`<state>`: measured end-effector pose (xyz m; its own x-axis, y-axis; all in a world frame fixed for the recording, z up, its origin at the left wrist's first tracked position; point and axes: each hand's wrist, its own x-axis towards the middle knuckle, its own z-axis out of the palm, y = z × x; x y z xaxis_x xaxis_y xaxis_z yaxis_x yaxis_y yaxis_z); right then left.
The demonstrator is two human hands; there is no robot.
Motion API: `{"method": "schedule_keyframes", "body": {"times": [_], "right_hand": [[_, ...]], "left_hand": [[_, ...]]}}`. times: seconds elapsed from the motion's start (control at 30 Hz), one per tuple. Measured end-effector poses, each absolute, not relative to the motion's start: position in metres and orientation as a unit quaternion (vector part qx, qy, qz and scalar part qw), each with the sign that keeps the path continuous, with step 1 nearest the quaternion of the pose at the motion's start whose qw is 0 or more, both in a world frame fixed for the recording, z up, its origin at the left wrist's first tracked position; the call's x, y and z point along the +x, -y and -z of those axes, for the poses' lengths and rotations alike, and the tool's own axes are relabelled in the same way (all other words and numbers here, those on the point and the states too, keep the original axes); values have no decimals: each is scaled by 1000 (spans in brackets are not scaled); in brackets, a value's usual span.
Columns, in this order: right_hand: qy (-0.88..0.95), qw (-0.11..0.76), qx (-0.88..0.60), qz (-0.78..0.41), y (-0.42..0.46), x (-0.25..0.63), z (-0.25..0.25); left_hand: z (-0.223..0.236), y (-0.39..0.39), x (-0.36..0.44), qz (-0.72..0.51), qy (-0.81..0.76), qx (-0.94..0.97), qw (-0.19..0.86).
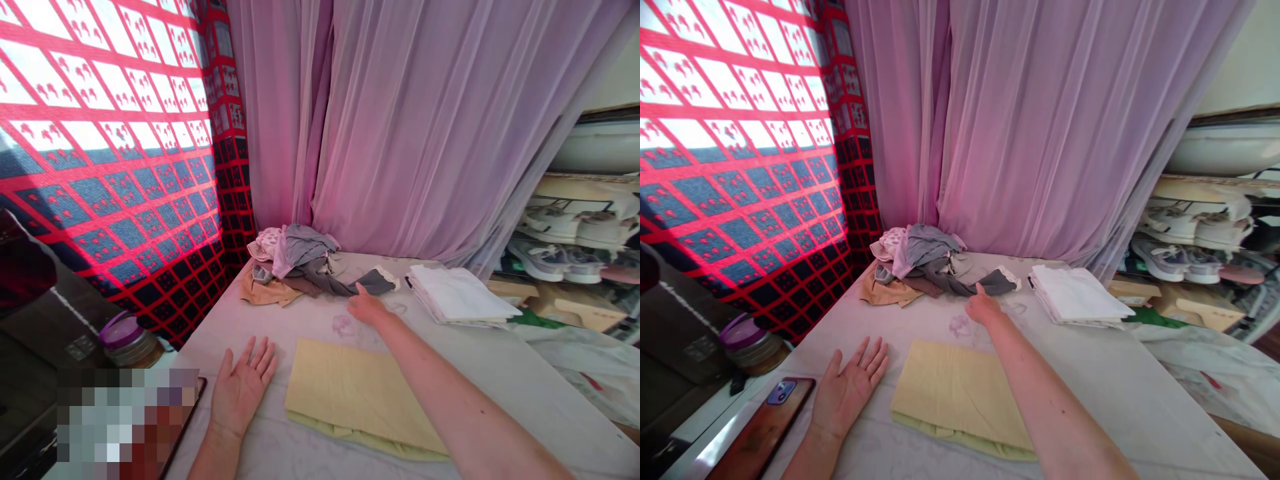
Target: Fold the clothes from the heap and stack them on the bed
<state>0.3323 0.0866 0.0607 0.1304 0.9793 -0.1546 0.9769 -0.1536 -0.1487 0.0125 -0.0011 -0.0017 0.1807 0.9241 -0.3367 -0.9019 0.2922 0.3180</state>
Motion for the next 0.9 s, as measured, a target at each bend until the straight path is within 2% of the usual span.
{"method": "schedule_keyframes", "body": {"times": [0.17,0.3,0.37,0.4,0.47,0.5,0.53,0.6,0.67,0.8,0.9], "right_hand": [[662,22,-742,-108,-103,341,-53],[670,90,-733,-77,-113,335,-91],[680,165,-713,-46,-121,318,-122],[688,258,-677,-41,-126,305,-136],[706,402,-576,-84,-134,271,-156],[712,435,-534,-133,-137,251,-159],[708,444,-513,-198,-139,231,-158],[660,383,-542,-351,-138,194,-143],[643,320,-571,-398,-131,168,-119],[635,264,-594,-417,-109,162,-93],[627,288,-648,-323,-96,195,-98]], "left_hand": [[6,-1,11,-585,-220,22,780],[11,-3,10,-578,-218,21,786],[14,-4,9,-574,-207,25,792],[16,-4,8,-574,-201,27,794],[17,-4,7,-580,-192,29,791],[17,-4,7,-587,-193,29,786],[17,-4,6,-593,-195,28,781],[14,-4,7,-602,-205,24,772],[9,-4,9,-607,-217,18,764],[2,-3,12,-612,-239,9,754],[0,-2,13,-611,-237,12,755]]}}
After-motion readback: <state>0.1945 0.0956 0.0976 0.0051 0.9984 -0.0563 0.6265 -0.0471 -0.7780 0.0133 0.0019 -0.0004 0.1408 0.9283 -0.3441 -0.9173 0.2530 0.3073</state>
